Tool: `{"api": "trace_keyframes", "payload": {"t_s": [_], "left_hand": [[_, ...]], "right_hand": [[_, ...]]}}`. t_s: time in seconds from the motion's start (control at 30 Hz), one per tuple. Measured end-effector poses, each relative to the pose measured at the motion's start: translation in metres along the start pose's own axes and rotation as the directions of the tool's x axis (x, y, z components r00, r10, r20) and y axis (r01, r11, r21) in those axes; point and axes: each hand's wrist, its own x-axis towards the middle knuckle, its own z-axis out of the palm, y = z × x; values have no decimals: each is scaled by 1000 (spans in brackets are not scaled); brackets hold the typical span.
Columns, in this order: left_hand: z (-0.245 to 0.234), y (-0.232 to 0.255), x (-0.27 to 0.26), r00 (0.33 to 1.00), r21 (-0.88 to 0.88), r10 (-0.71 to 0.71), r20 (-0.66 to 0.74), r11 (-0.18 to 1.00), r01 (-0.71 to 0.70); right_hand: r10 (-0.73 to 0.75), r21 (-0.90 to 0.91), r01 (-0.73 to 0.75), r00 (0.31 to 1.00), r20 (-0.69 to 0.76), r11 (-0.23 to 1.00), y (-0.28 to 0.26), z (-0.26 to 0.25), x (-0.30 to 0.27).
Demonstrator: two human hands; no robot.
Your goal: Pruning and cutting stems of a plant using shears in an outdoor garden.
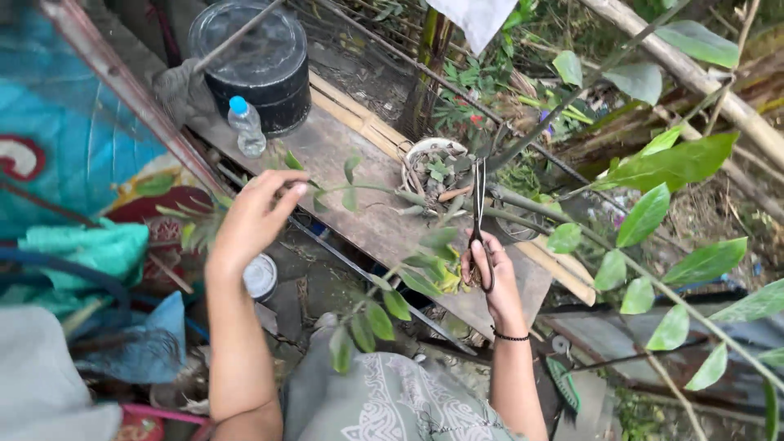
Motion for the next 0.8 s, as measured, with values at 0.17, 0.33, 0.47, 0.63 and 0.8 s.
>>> {"api": "trace_keyframes", "payload": {"t_s": [0.17, 0.33, 0.47, 0.63, 0.8], "left_hand": [[49, -45, 64, 983, 181, 178, 32, 967, -181], [95, -54, 88, 971, 216, 192, 141, 951, -220], [96, -39, 83, 988, 266, 41, 147, 961, -80], [77, -28, 62, 990, 349, 109, 94, 927, -135], [75, -19, 41, 931, 328, 287, 226, 878, -350]], "right_hand": [[-24, 1, 24, 996, -83, 1000, -15, 63, 0], [28, -58, -31, 998, -54, 998, -5, 80, -13], [72, -100, -75, 997, -34, 992, -7, 81, -20], [40, -84, -40, 999, -4, 996, 6, 73, -20], [-12, -15, 12, 1000, -9, 1000, 15, 79, -26]]}}
